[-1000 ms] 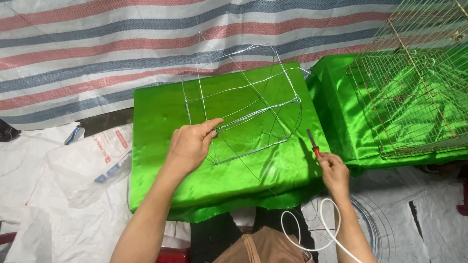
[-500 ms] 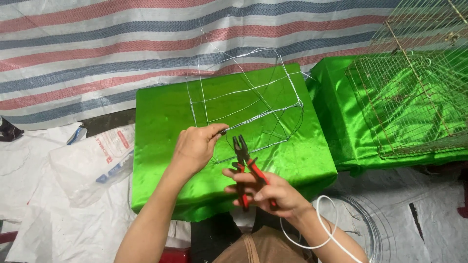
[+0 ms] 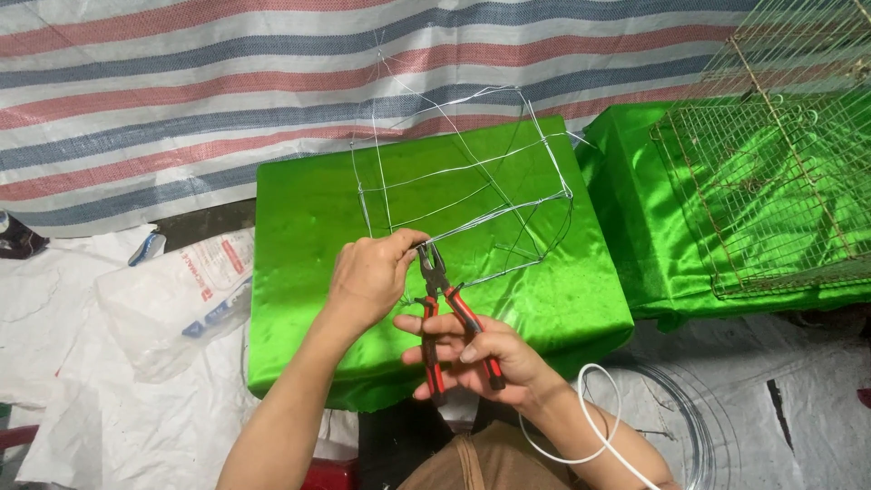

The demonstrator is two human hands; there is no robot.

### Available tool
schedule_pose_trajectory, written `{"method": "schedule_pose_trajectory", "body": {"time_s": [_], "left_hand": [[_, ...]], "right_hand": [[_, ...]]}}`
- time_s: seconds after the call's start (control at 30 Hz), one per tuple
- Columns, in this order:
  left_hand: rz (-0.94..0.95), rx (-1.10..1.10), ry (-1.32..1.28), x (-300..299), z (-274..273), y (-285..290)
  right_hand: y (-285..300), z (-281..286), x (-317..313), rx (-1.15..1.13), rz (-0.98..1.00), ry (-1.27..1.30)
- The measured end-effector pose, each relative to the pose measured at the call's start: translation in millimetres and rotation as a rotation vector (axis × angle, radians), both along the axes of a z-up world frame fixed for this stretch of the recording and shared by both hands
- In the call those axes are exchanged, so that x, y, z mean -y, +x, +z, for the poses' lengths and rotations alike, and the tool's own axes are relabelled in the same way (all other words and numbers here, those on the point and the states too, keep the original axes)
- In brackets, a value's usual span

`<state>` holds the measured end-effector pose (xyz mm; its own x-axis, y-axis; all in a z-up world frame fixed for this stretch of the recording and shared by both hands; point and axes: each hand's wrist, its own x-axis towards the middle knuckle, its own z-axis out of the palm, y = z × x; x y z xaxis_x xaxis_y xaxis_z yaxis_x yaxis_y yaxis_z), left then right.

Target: Assembling a metal wire frame by bending wires and using pliers to cut and secure them.

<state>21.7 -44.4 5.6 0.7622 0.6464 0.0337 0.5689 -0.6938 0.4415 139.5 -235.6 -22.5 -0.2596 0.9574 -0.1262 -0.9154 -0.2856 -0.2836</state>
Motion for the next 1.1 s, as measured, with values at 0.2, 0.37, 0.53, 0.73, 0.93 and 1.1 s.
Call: {"method": "schedule_pose_trajectory", "body": {"time_s": [0.2, 0.37, 0.53, 0.73, 0.93, 1.1], "left_hand": [[-0.078, 0.048, 0.055, -2, -11, -5], [-0.095, 0.095, 0.062, -1, -9, -5], [-0.121, 0.111, 0.017, -2, -6, -5], [-0.150, 0.341, 0.071, -4, -24, -4], [-0.113, 0.449, 0.039, 0, -16, -4], [-0.133, 0.541, 0.012, 7, -11, 0]], "right_hand": [[3, 0, 3, -0.058, 0.008, -0.079], [0, -10, 6, -0.058, -0.034, -0.096], [-5, -17, 6, -0.028, -0.035, -0.143], [7, -11, 3, 0.059, -0.017, -0.064], [54, -8, 31, 0.983, 0.106, 0.119], [76, 16, 12, 3.079, -0.955, 0.406]]}}
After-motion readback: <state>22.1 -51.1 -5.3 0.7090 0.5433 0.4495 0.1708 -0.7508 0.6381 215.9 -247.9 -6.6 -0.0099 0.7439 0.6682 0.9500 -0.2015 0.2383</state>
